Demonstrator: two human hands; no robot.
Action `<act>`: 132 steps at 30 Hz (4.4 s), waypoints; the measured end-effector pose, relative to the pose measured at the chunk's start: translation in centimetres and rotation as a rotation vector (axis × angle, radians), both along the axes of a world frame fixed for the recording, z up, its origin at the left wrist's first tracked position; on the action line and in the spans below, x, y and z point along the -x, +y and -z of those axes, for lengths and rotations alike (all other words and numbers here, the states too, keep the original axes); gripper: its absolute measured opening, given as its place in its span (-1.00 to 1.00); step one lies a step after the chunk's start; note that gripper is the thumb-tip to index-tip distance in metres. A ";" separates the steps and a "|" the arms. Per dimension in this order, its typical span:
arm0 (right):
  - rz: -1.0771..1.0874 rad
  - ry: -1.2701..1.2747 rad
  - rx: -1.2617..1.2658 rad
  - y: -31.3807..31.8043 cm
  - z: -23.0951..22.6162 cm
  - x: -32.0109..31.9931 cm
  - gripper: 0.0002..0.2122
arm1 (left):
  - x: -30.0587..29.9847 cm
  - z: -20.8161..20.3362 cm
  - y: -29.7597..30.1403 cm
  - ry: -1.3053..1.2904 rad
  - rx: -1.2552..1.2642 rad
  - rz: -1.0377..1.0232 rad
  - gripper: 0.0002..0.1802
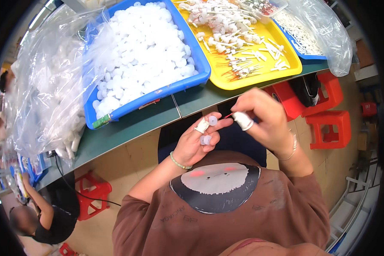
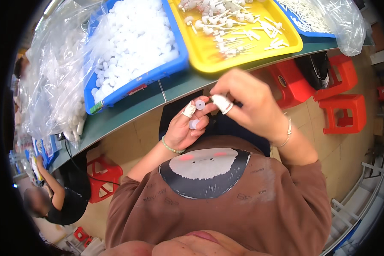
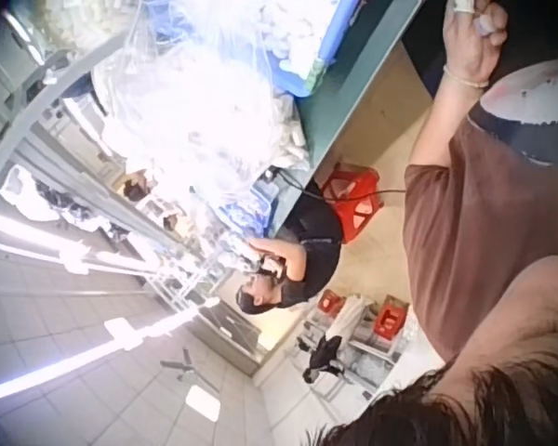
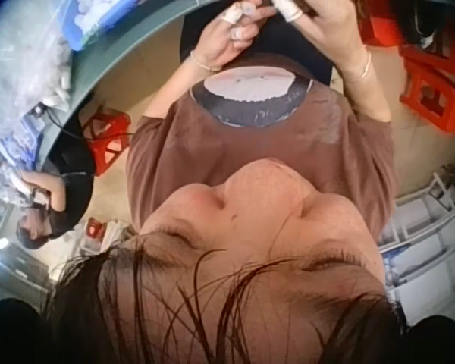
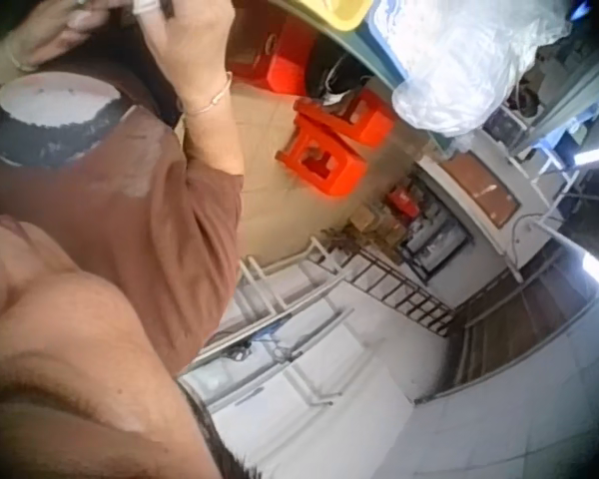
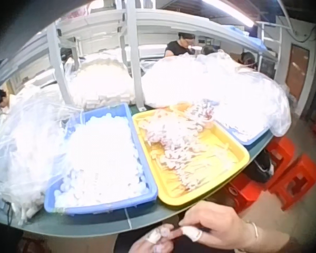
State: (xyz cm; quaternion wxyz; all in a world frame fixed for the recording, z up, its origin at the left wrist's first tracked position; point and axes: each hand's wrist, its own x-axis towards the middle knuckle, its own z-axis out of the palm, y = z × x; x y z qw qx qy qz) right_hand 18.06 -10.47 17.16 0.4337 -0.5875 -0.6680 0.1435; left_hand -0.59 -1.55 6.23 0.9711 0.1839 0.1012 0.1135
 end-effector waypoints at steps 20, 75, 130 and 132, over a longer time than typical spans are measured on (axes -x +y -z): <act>0.195 -0.297 -0.022 -0.7 5.0 2.7 -0.82 | -0.2 1.0 -0.2 0.047 -0.072 -0.156 -0.64; 0.453 -0.573 -0.029 4.1 -0.6 -13.1 -0.84 | -0.9 0.3 -0.7 0.193 -0.279 -0.197 -0.75; 0.084 -0.148 -0.186 -0.3 6.7 1.4 -0.75 | -0.8 1.1 -0.9 0.261 -0.281 -0.362 -0.69; 0.056 -0.327 -0.253 -0.8 6.2 1.8 -0.75 | -0.7 1.2 -0.9 0.256 -0.259 -0.343 -0.68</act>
